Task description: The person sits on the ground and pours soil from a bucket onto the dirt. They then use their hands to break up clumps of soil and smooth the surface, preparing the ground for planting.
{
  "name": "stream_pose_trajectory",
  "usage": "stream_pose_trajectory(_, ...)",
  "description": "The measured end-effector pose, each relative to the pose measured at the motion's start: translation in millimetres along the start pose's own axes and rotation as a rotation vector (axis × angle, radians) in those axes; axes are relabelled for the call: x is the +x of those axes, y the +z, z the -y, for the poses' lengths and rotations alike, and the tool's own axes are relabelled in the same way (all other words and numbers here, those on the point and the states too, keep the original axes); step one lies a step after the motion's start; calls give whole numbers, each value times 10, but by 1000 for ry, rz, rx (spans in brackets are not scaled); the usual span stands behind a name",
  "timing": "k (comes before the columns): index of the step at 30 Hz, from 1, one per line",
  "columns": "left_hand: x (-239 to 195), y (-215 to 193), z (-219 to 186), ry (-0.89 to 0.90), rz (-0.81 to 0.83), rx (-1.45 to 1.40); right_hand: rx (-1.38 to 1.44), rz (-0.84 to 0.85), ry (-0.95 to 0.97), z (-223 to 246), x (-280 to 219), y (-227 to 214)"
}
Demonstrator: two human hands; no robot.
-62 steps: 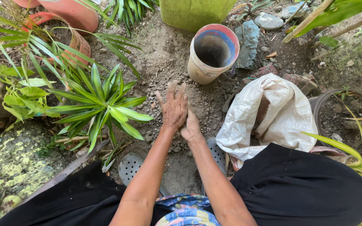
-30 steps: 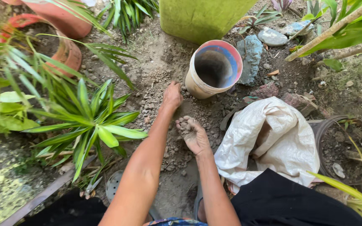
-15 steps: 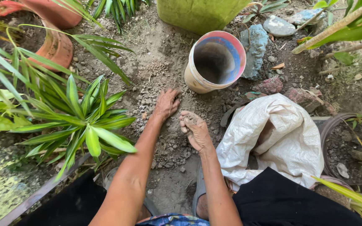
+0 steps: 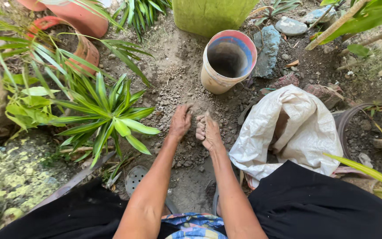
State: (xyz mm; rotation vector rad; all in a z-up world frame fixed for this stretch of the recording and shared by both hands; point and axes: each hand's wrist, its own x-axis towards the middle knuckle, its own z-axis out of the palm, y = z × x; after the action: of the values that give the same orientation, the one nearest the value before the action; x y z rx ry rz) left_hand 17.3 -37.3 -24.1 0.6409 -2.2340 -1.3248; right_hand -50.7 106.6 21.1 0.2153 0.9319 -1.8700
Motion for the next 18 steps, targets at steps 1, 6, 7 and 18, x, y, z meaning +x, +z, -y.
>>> stream_pose_trajectory(1,-32,-6,-30,50,-46,-130,-10,-5,-5,-22,-2,-8)
stream_pose_trajectory(6,-205,-179,-315,-662,-6,-960,-51,64,-80,-54,-45,47)
stream_pose_trajectory(7,-241,-234,-369,-678,-44,-1113,1,21,-51,-54,-56,79)
stream_pose_trajectory(18,-310,-109,-29,-669,-185,-1060,107,144,-138,55,-195,63)
